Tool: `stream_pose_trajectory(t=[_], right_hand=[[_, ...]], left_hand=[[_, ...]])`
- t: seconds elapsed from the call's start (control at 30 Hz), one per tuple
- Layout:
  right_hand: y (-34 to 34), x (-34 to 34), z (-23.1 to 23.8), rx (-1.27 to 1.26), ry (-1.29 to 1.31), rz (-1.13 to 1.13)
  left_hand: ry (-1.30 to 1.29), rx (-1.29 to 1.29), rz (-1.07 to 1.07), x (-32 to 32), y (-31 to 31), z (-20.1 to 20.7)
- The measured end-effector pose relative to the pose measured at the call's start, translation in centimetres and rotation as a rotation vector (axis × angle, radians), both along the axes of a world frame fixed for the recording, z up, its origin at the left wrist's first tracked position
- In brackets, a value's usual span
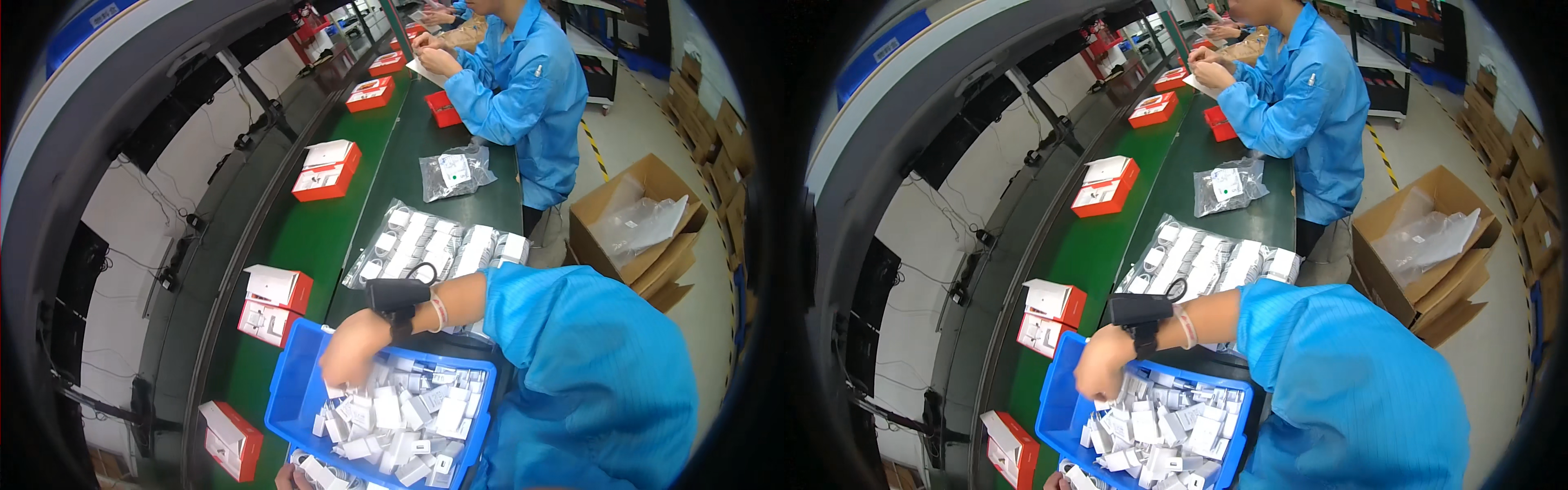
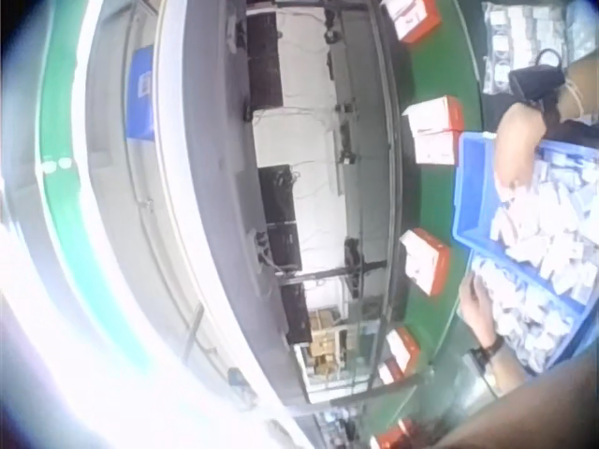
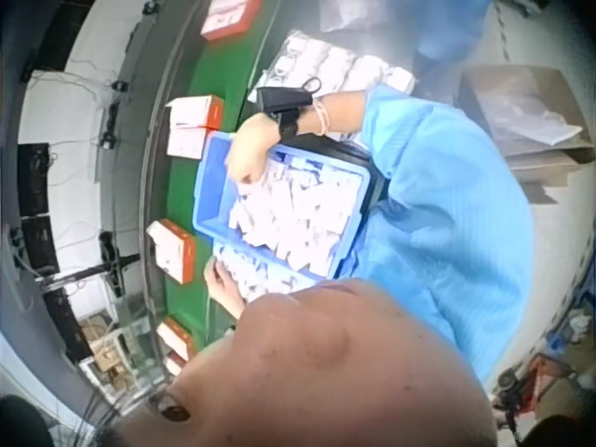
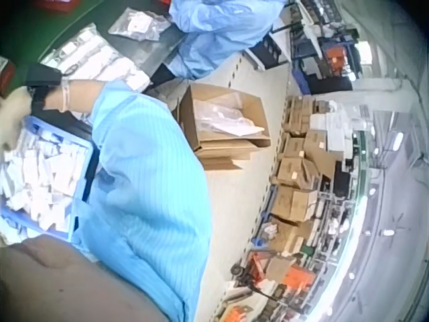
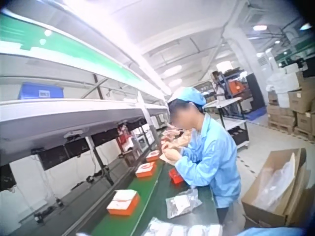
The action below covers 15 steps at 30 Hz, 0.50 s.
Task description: Packing power adapters and charging cables into retail boxes on an assembly line.
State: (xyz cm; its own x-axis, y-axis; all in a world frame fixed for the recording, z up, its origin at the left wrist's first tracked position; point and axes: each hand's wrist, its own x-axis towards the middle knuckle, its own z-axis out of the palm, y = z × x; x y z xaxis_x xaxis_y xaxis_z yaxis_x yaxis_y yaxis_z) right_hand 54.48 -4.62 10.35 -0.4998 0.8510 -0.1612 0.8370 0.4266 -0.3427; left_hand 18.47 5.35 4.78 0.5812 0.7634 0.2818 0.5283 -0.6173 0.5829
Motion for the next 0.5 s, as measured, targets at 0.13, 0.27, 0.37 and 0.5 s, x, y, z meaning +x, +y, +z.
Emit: stream_pose_trajectory(t=[0.13, 0.27, 0.37, 0.5], right_hand=[[0.6, 0.3, -2.9, -0.016, 0.061, 0.016], [0.8, 0.0, -2.3, -0.037, 0.072, -0.007], [0.1, 0.8, 0.3, 0.289, 0.588, 0.125], [-5.5, 1.6, 6.4, 1.005, 1.294, -0.024]], left_hand=[[-0.022, 0.007, -0.026, 0.5, 0.3, -0.1], [-0.044, -0.024, 0.001, 1.1, -0.9, 0.7], [-0.031, -0.013, 0.009, 1.6, -1.5, 1.2], [-0.056, 0.032, -0.042, 0.9, -0.6, 0.5]])
